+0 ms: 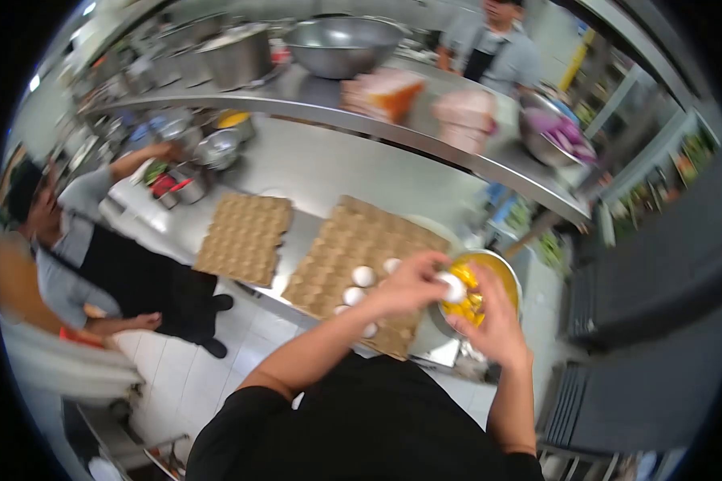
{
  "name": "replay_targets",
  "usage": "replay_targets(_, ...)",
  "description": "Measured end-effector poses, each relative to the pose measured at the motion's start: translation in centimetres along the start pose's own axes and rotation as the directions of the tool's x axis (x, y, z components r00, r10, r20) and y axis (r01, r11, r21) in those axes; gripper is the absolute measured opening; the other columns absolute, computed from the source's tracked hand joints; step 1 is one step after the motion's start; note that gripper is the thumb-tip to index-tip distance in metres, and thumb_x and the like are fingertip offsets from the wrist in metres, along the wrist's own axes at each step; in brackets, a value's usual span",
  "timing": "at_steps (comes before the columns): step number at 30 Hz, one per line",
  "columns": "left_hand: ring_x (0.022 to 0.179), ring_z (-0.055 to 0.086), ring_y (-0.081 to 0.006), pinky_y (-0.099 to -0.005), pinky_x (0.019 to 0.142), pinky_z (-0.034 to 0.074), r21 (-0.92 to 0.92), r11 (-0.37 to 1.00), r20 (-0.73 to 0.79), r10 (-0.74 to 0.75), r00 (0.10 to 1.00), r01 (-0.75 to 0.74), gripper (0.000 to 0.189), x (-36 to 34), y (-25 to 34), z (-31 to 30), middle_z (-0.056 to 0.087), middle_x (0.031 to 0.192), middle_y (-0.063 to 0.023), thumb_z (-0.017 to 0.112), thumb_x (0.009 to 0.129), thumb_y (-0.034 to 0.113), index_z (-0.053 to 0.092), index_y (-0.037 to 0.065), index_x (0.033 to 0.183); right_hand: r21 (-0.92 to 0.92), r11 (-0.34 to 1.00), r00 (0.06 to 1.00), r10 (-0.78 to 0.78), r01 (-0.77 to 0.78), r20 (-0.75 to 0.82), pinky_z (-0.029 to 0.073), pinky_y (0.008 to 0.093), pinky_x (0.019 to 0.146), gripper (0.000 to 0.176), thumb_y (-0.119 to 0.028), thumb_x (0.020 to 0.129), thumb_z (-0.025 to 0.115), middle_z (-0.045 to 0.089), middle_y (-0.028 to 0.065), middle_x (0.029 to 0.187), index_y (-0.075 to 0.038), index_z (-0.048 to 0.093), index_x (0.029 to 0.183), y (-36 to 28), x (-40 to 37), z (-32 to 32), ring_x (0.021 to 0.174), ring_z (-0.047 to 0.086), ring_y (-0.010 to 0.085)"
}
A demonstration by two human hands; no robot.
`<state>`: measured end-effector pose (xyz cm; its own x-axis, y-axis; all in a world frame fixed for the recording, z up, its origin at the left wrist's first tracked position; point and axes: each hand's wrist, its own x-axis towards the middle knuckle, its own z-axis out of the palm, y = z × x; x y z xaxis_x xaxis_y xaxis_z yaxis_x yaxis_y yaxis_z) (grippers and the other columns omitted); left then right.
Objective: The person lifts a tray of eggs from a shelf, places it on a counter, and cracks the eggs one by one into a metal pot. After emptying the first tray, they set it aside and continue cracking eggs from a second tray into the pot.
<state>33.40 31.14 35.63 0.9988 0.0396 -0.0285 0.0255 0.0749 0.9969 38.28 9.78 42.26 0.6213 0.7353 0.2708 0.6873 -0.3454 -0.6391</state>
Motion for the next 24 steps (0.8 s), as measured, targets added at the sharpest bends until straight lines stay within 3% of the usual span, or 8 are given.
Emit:
replay_targets(3,0.091,0.067,-0.0173,-0.0345,0.078,0.053,-0.134,0.979,-0.013,0.155,0.988,-0.155,0.06,0.9,-2.3,2.8,0.069,0.101,-0.009,0.079,0.087,0.025,0.055,0.009,0.139,-0.1,0.981,0.986,-0.161,0.165,0.043,0.049,0.0407,0.101,0.059,-0.016,0.09,0.074,0.058,0.0176,0.133,-0.006,0.05,0.143,3.2,0.8,1.9,0.119,0.06,0.0353)
replay_targets(5,0.095,0.068,-0.0256,-0.0409,0.081,0.053,0.26,0.952,-0.168,0.208,0.964,-0.161,0.063,-0.7,-0.1,1.1,0.069,0.106,-0.0132,0.079,0.087,0.035,0.055,0.007,0.138,0.27,0.963,0.947,0.074,0.014,-0.311,0.05,0.0263,0.066,0.044,-0.015,0.098,0.066,0.065,0.0068,0.117,-0.008,0.051,0.14,8.1,1.5,0.6,0.085,0.063,0.0152)
replay_targets(6,0.097,0.068,-0.0297,-0.0441,0.082,0.053,0.442,0.887,-0.217,0.248,0.944,-0.132,0.065,-1.0,0.7,0.3,0.069,0.108,-0.0153,0.079,0.086,0.039,0.055,0.006,0.137,0.49,0.871,0.879,0.256,-0.029,-0.402,0.049,0.0253,0.064,0.042,-0.016,0.1,0.063,0.064,0.0063,0.116,-0.009,0.052,0.14,8.9,2.4,-1.4,0.084,0.061,0.0132)
replay_targets(10,0.103,0.067,-0.0339,-0.0451,0.088,0.05,0.95,0.185,-0.289,0.226,0.93,0.25,0.049,-0.9,-2.3,-2.1,0.072,0.107,-0.0177,0.073,0.086,0.041,0.064,0.008,0.12,0.678,0.73,0.431,0.64,-0.084,-0.636,0.041,0.0225,0.05,0.039,-0.021,0.106,0.052,0.061,0.0049,0.118,-0.009,0.051,0.143,13.1,6.3,-5.0,0.07,0.056,0.0095)
replay_targets(13,0.104,0.066,-0.0309,-0.0433,0.088,0.049,0.948,0.184,-0.298,0.239,0.924,0.258,0.038,-0.5,-3.9,-2.2,0.073,0.099,-0.0157,0.072,0.085,0.037,0.068,0.01,0.112,0.749,0.621,0.714,0.631,-0.23,-0.304,0.04,0.0241,0.049,0.045,-0.026,0.108,0.05,0.063,0.0072,0.122,-0.009,0.047,0.149,16.3,6.4,-3.8,0.067,0.056,0.0104)
replay_targets(16,0.1,0.067,-0.0323,-0.0443,0.088,0.049,0.941,0.22,-0.309,0.241,0.92,0.258,0.03,0.8,-5.7,-2.9,0.073,0.093,-0.0152,0.071,0.084,0.032,0.071,0.009,0.103,0.745,0.651,0.686,0.608,-0.142,-0.401,0.041,0.0242,0.05,0.048,-0.028,0.108,0.05,0.064,0.0082,0.12,-0.008,0.045,0.151,17.7,5.0,-4.2,0.067,0.056,0.0104)
replay_targets(20,0.089,0.07,-0.0352,-0.0462,0.082,0.053,0.923,0.325,-0.296,0.25,0.922,0.208,0.026,0.5,-4.8,-3.8,0.073,0.086,-0.0177,0.07,0.082,0.03,0.074,0.01,0.098,0.955,0.295,0.781,0.601,-0.015,-0.173,0.042,0.021,0.052,0.046,-0.027,0.105,0.058,0.064,0.0082,0.113,-0.009,0.046,0.147,16.2,1.1,-5.3,0.073,0.058,0.0082)
replay_targets(24,0.082,0.071,-0.0381,-0.048,0.076,0.056,0.85,0.51,-0.308,0.274,0.911,0.134,0.031,0.0,-1.1,-4.0,0.073,0.084,-0.021,0.071,0.08,0.031,0.076,0.011,0.103,0.847,0.473,0.859,0.511,-0.242,-0.04,0.045,0.0201,0.054,0.043,-0.022,0.1,0.066,0.066,0.0058,0.102,-0.008,0.053,0.139,13.3,0.2,-2.6,0.071,0.059,0.0075)
